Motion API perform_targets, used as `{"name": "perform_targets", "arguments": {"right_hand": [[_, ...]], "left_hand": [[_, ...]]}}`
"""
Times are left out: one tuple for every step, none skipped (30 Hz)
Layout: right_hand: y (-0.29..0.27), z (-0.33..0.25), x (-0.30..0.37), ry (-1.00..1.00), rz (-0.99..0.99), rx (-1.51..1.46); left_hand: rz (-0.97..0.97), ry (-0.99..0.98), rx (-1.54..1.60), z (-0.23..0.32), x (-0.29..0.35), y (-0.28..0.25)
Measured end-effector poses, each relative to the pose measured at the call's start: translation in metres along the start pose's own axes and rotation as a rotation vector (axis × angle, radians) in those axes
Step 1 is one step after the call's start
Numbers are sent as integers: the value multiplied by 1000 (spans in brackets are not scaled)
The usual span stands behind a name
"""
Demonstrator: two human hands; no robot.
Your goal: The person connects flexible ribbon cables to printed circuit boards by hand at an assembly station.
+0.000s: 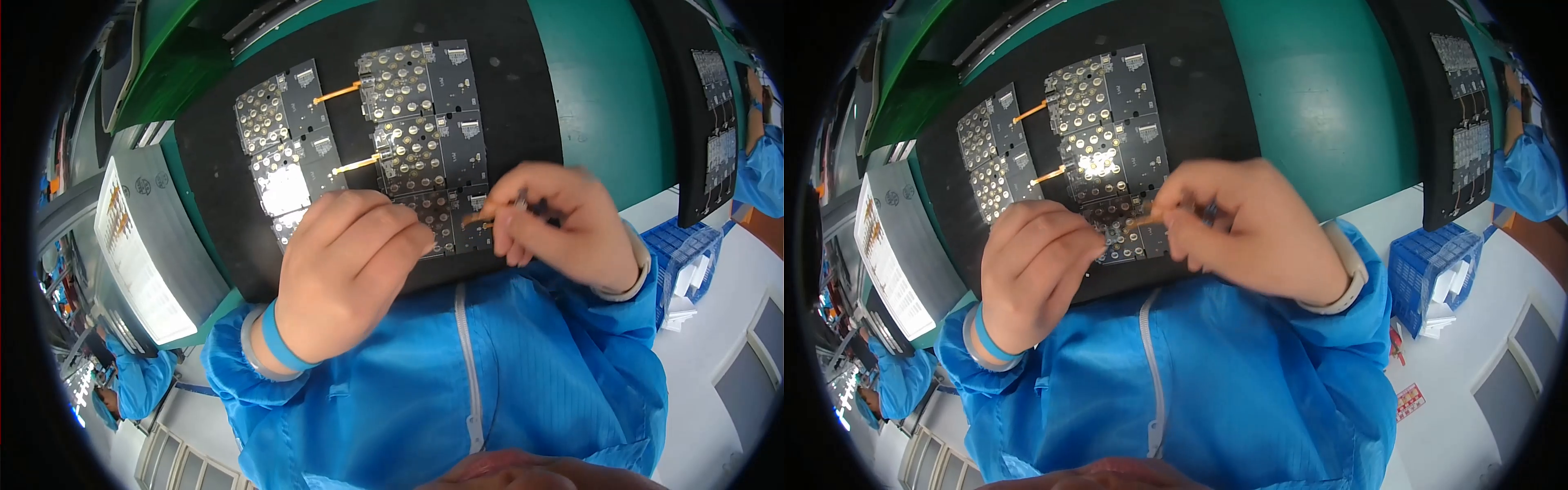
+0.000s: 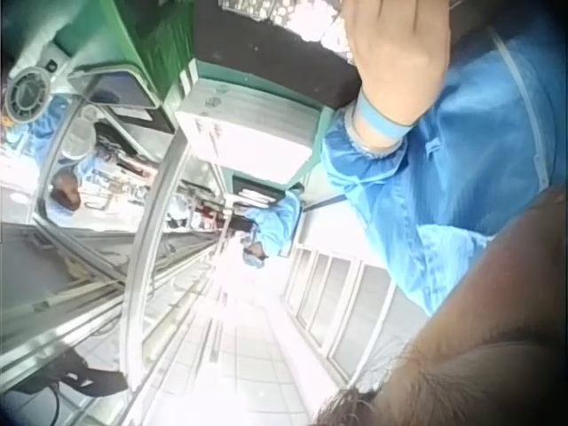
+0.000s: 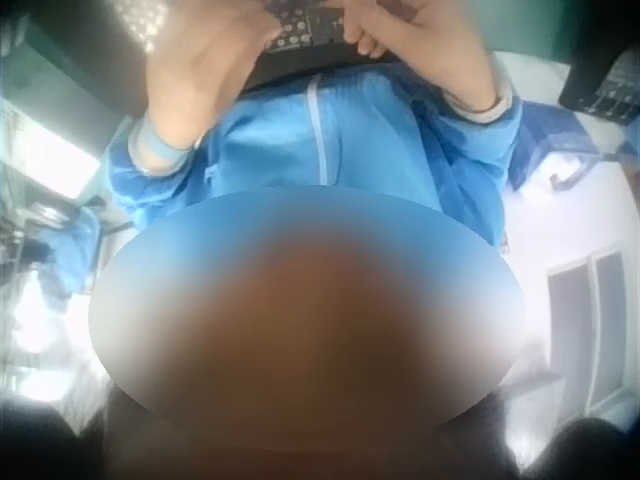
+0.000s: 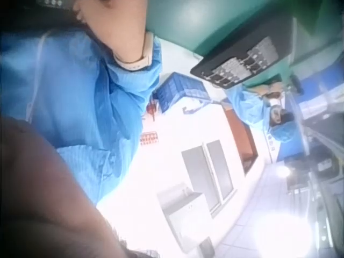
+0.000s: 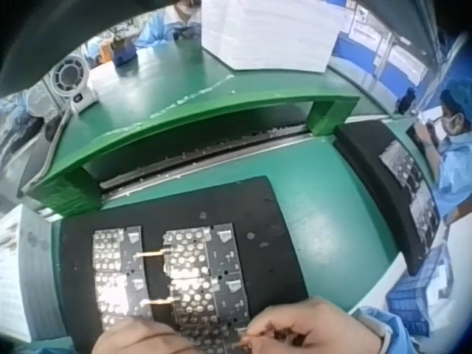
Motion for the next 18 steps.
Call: {"name": "perform_targets", "arguments": {"right_hand": [[-11, 0, -3, 4, 66, 12], [-23, -1, -8, 10, 133, 85], [-30, -2, -12, 4, 170, 161], [-36, -4, -15, -5, 198, 237], [-38, -4, -18, -2, 197, 235], [-38, -3, -20, 28, 180, 214], [-36, -1, -22, 56, 158, 193], [-35, -2, -22, 58, 154, 192], [-30, -3, -21, 39, 115, 132], [-25, -5, -20, 20, 79, 72], [-23, -5, -18, 22, 79, 72], [-17, -6, -17, 26, 37, 21], [-12, -6, -16, 31, -4, -33], [-11, -6, -15, 32, -2, -35], [-9, -7, -15, 30, -1, -29], [-9, -7, -15, 28, 2, -23], [-9, -6, -15, 29, 4, -25], [-9, -7, -15, 12, 8, -16]], "left_hand": [[-4, 5, 6, 3, -4, -2], [-69, -25, 42, 4, -8, 2], [-135, -54, 78, 3, -11, 7], [-137, -57, 78, 3, -13, 8], [-116, -61, 39, 3, -15, 6], [-95, -64, 0, 2, -17, 5], [-96, -69, -1, 0, -18, 6], [-56, -65, -10, -2, -20, 5], [-16, -60, -19, -4, -21, 3], [-17, -62, -18, -7, -23, 7], [21, -62, -3, -9, -26, 6], [58, -62, 12, -11, -28, 5], [67, -45, 29, -10, -30, 5], [64, -44, 31, -10, -30, 6], [97, -16, 51, -7, -30, 4], [130, 12, 71, -5, -30, 1], [128, 13, 73, -5, -30, 2], [143, 28, 59, -3, -30, 2]]}}
Point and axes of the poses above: each hand's wrist, its own x-axis away from the middle knuckle, its own y-axis out of the palm, z = x × y, the point moved 10 cm from there along -x, towards the middle knuckle, and after that the axes turned 8 degrees about -x, right-handed, at the moved point
